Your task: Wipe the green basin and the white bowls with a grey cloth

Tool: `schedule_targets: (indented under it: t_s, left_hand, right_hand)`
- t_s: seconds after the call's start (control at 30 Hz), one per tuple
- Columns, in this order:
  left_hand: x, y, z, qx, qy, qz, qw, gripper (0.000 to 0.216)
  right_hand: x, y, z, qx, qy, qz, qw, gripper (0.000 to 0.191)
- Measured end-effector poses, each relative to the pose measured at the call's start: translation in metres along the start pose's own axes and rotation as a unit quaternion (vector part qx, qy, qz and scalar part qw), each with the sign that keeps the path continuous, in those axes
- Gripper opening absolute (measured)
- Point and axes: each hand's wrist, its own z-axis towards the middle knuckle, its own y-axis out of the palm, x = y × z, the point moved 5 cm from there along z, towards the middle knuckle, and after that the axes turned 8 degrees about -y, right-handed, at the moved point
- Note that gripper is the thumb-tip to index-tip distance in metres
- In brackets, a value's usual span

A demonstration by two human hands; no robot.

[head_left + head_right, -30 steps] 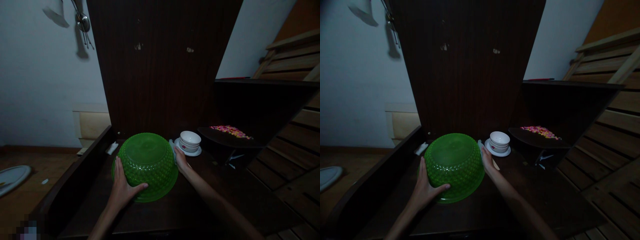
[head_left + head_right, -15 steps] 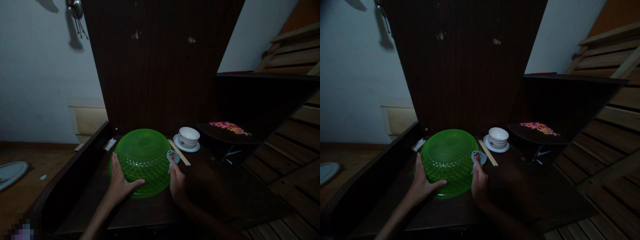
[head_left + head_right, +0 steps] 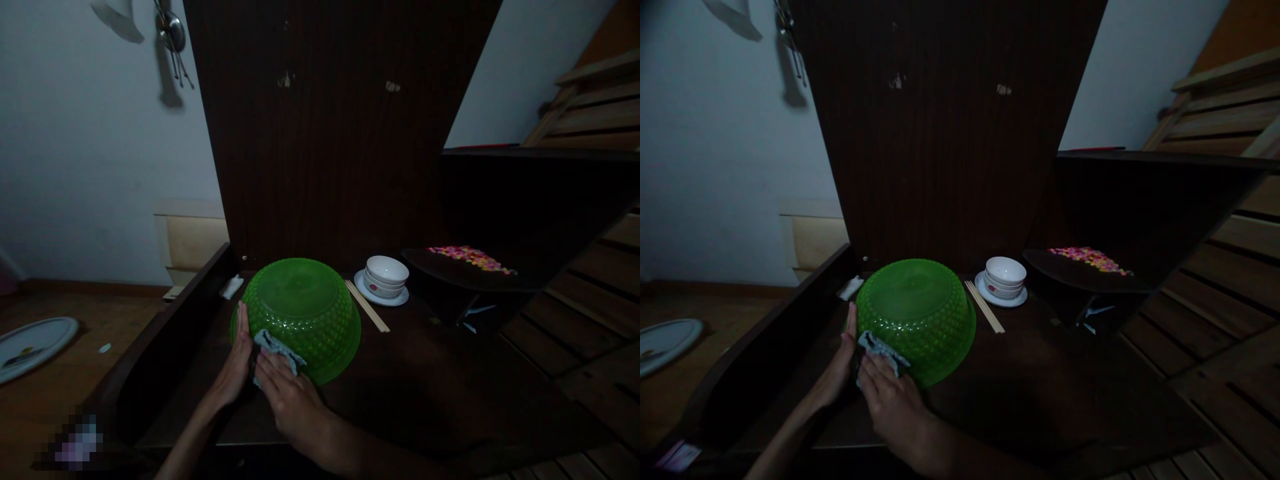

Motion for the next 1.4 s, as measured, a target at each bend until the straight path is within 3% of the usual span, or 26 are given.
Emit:
schedule_targets:
  t_s: [0.17, 0.4, 0.57, 0.73, 0.97, 1.1, 1.17, 1.4]
  left_hand:
    - [0.005, 0.000, -0.002, 0.014, 0.000, 0.014, 1.000, 0.079]
    - [0.009, 0.005, -0.001, 0.016, 0.023, 0.073, 0.997, 0.091]
    - [0.010, 0.007, -0.002, 0.017, 0.039, 0.116, 0.992, 0.115]
    - [0.010, 0.009, -0.001, 0.039, 0.061, 0.144, 0.987, 0.135]
    - [0.010, 0.010, -0.002, 0.035, 0.066, 0.158, 0.985, 0.135]
    - [0.010, 0.010, -0.003, 0.032, 0.060, 0.158, 0.985, 0.134]
    - [0.009, 0.010, -0.003, 0.036, 0.061, 0.155, 0.985, 0.135]
    - [0.006, 0.012, -0.004, 0.044, 0.068, 0.150, 0.985, 0.135]
  right_hand:
    - [0.009, -0.011, -0.012, 0.004, -0.056, -0.044, 0.997, 0.048]
    - [0.047, -0.055, -0.059, 0.017, -0.129, -0.005, 0.992, 0.046]
    - [0.093, -0.073, -0.098, 0.060, -0.056, 0.009, 0.997, 0.052]
    - [0.122, -0.063, -0.112, 0.170, 0.016, 0.057, 0.984, 0.053]
    - [0.154, -0.065, -0.085, 0.307, 0.188, 0.175, 0.916, 0.045]
    - [0.192, -0.072, -0.059, 0.345, 0.296, 0.300, 0.838, 0.048]
    - [0.215, -0.072, -0.045, 0.345, 0.328, 0.356, 0.804, 0.050]
    - [0.279, -0.064, -0.002, 0.274, 0.354, 0.455, 0.770, 0.038]
